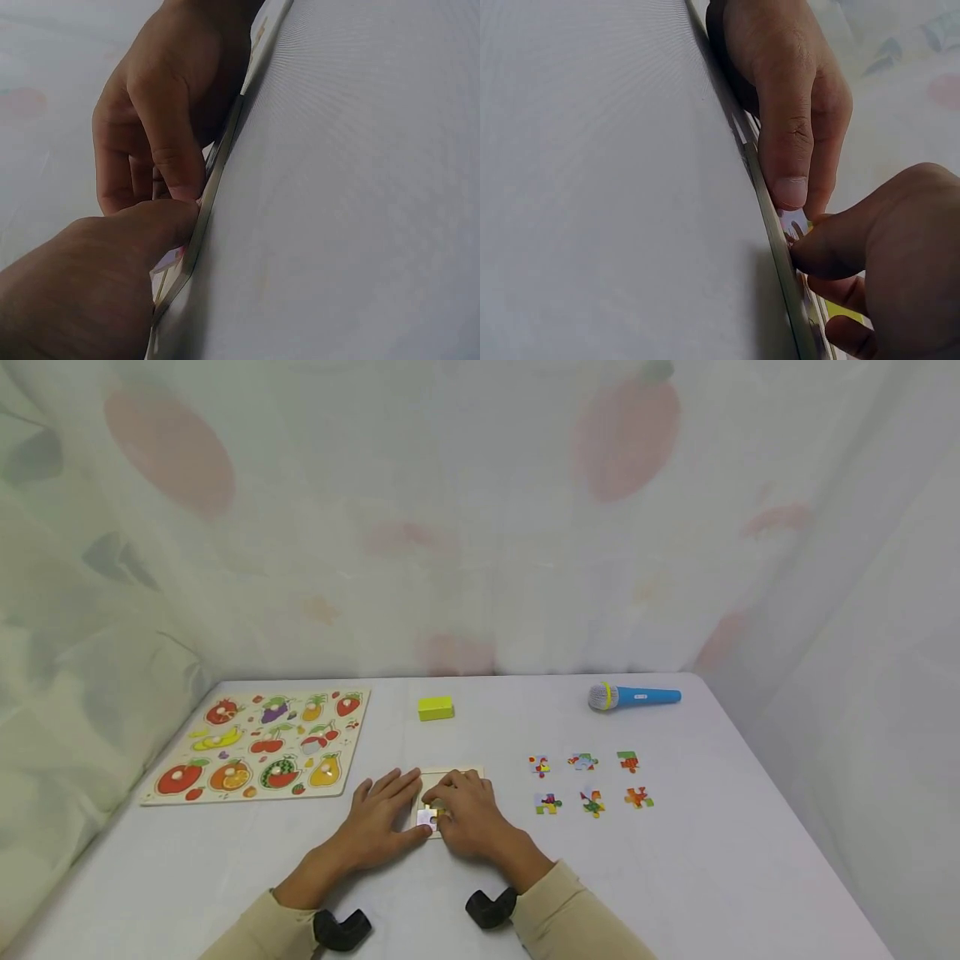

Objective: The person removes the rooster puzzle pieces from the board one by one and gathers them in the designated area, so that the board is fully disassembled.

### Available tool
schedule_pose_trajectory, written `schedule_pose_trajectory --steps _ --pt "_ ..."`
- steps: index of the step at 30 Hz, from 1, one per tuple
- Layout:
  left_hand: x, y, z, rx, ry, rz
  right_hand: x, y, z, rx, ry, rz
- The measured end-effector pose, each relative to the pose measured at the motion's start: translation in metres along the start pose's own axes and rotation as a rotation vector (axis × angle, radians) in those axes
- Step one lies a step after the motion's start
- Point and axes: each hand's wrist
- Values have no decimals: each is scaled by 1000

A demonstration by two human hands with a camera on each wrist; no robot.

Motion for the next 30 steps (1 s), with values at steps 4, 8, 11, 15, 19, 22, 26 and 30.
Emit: schedule_pose_trajectory --steps 4,8,11,15,19,22,26,30 --pt "0 -1 -1 -4 3 -2 1 0 -1 50 4 27" --pt "-1 -1 -2 -7 0 -1 3 0 -3 112 11 36" --pt "-1 -2 -1 -8 -3 5 4 1 -3 139 -1 19" --pt "-1 -2 -1 -15 3 8 4 1 -3 153 -24 -13" --pt "0 -3 -1 -24 5 10 3 1 -3 153 -39 -27" --pt "1 -3 -2 -24 2 11 3 1 -3 159 -39 -34" --pt "2 -3 -2 -19 -1 4 4 1 -3 190 -4 -65" --pt "1 -1 -2 -13 -5 -11 11 0 -6 208 53 -48"
Point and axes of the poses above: each hand's wrist, its own z-axis towards the middle knuckle, its own x-axis out of the back of the hand, y = z × x, and after that the axes turned 12 degrees about -x, right-handed
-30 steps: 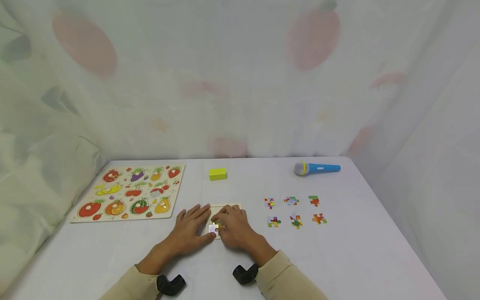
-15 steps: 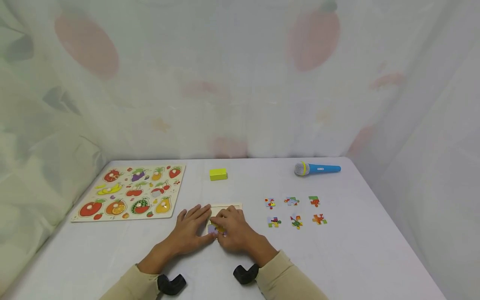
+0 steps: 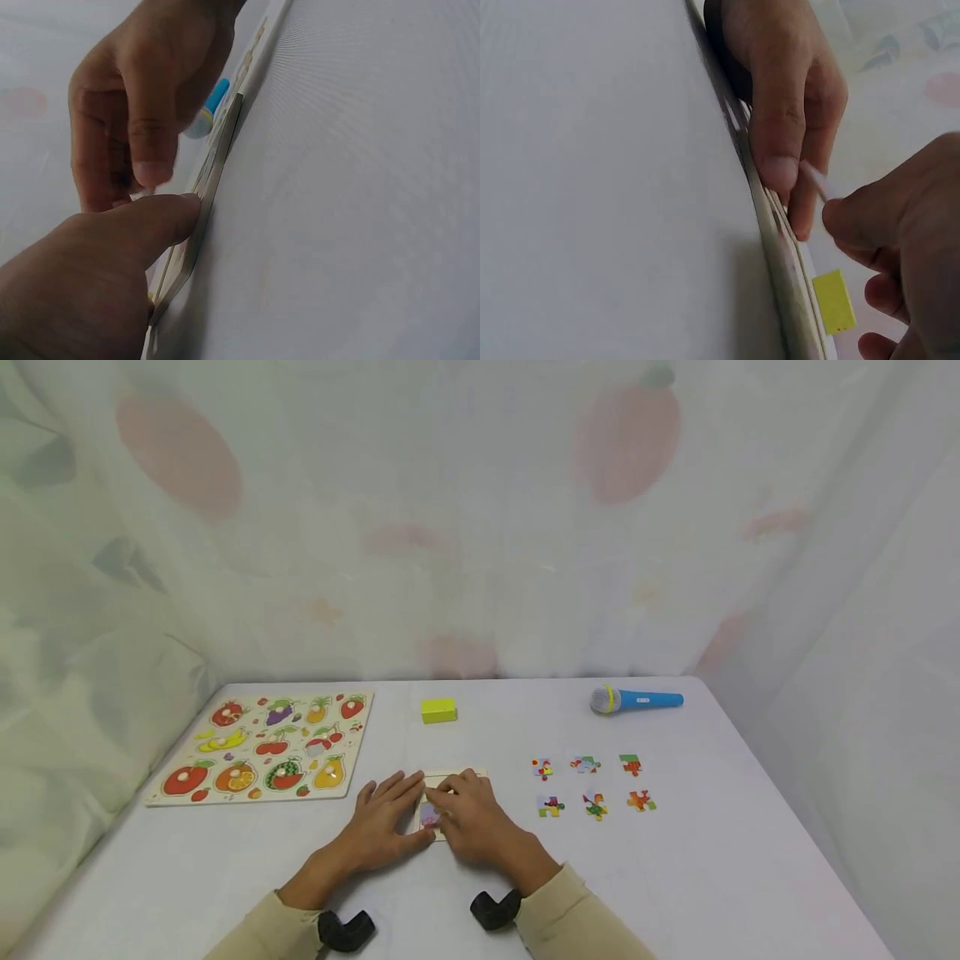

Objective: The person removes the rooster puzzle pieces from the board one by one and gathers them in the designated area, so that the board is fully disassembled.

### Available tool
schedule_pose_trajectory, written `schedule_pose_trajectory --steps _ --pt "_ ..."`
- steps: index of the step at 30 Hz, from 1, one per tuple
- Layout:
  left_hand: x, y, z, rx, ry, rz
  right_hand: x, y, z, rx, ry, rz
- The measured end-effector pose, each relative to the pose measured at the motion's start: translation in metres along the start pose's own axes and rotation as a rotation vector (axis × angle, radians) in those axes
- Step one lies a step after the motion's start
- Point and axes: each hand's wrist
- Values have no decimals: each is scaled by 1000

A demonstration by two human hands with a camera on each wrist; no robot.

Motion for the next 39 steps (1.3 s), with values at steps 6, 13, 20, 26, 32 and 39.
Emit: schedule_pose_trajectory --steps 6,13,20,26,32,39 --pt "-2 2 1 7 -9 -5 15 0 -5 -36 47 82" --pt "-1 4 2 27 -23 -5 38 -2 -16 -48 105 161" --pt "0 4 0 41 -36 3 62 -3 -32 -51 167 175" --pt "-3 1 -1 26 -21 7 77 -2 -48 -60 193 176" --pt "-3 2 0 25 -25 4 85 7 -70 -22 247 186" --pt "-1 2 1 24 -24 5 90 23 -95 -60 246 166"
Point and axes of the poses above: each hand's wrist, its own z-axis towards the middle knuckle, its own x-axis out of the back of the hand, y = z × x, and after that the axes turned 12 degrees about -x, right-handed
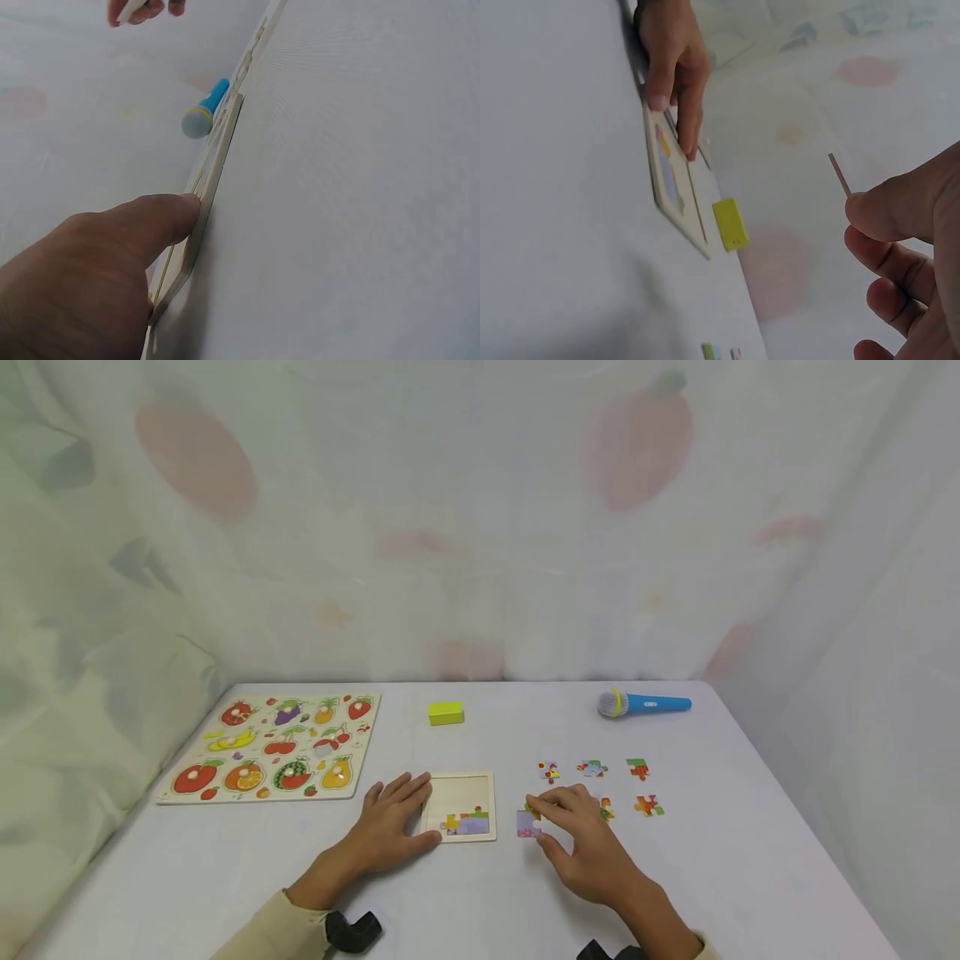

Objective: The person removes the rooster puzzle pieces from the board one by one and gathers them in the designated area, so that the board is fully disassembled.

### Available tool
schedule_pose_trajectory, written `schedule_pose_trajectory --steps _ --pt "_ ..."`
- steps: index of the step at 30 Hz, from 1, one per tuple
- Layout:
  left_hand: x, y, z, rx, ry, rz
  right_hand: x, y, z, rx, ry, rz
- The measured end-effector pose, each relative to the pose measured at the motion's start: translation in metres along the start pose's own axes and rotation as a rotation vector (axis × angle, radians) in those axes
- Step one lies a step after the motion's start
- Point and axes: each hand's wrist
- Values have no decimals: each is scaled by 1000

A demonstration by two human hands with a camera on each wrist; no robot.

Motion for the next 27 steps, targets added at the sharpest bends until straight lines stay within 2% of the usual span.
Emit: schedule_pose_trajectory --steps 6,21,27 --pt "0 0 0 6 -3 -2 6 11 -16 -50 -1 -17" --pt "0 0 -1 -7 17 0 8 32 -40 -13 -28 -31" --pt "0 0 0 -6 9 4 2 41 -45 -41 -62 -46"
Point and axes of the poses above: each hand's wrist, its own z-axis towards the middle knuckle, its own x-axis out of the back of the hand, y = z × x, and after that the axes turned 12 degrees about -x, right-handed
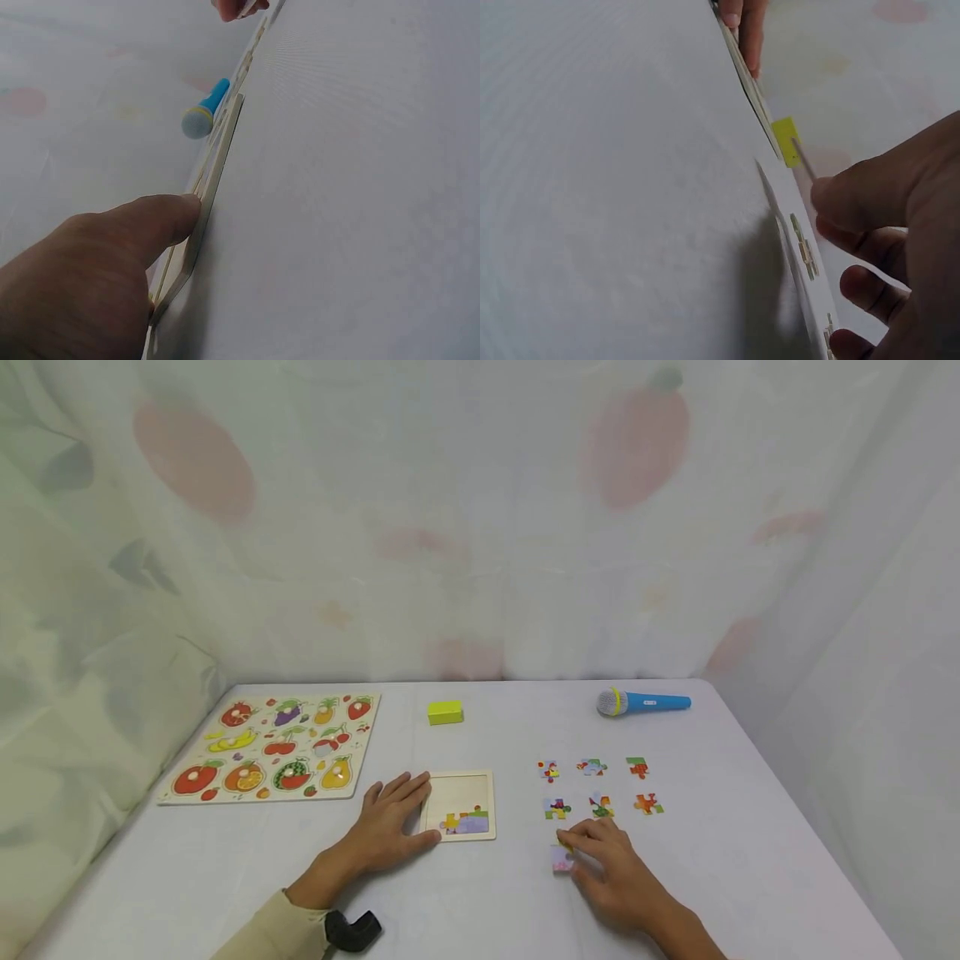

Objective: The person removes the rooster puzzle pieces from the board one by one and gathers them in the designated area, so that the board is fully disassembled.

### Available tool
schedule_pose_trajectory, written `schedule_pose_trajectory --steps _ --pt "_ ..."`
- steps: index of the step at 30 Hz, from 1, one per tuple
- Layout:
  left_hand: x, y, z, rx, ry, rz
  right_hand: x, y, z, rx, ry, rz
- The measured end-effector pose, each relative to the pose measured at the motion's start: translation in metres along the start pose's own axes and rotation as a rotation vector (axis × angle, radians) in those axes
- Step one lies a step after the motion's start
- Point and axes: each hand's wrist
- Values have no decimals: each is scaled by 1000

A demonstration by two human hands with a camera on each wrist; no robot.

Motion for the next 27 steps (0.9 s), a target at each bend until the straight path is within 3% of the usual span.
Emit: schedule_pose_trajectory --steps 15,27 --pt "-1 -1 0 -3 6 1 -8 11 -4 24 2 -41" --pt "-2 0 0 8 10 -12 -4 6 -4 -30 -16 -75"
Point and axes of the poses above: each hand's wrist, its own z-axis towards the middle knuckle, its own x-axis out of the back of the hand, y = z × x, and after that the axes turned 12 degrees about -x, right-handed
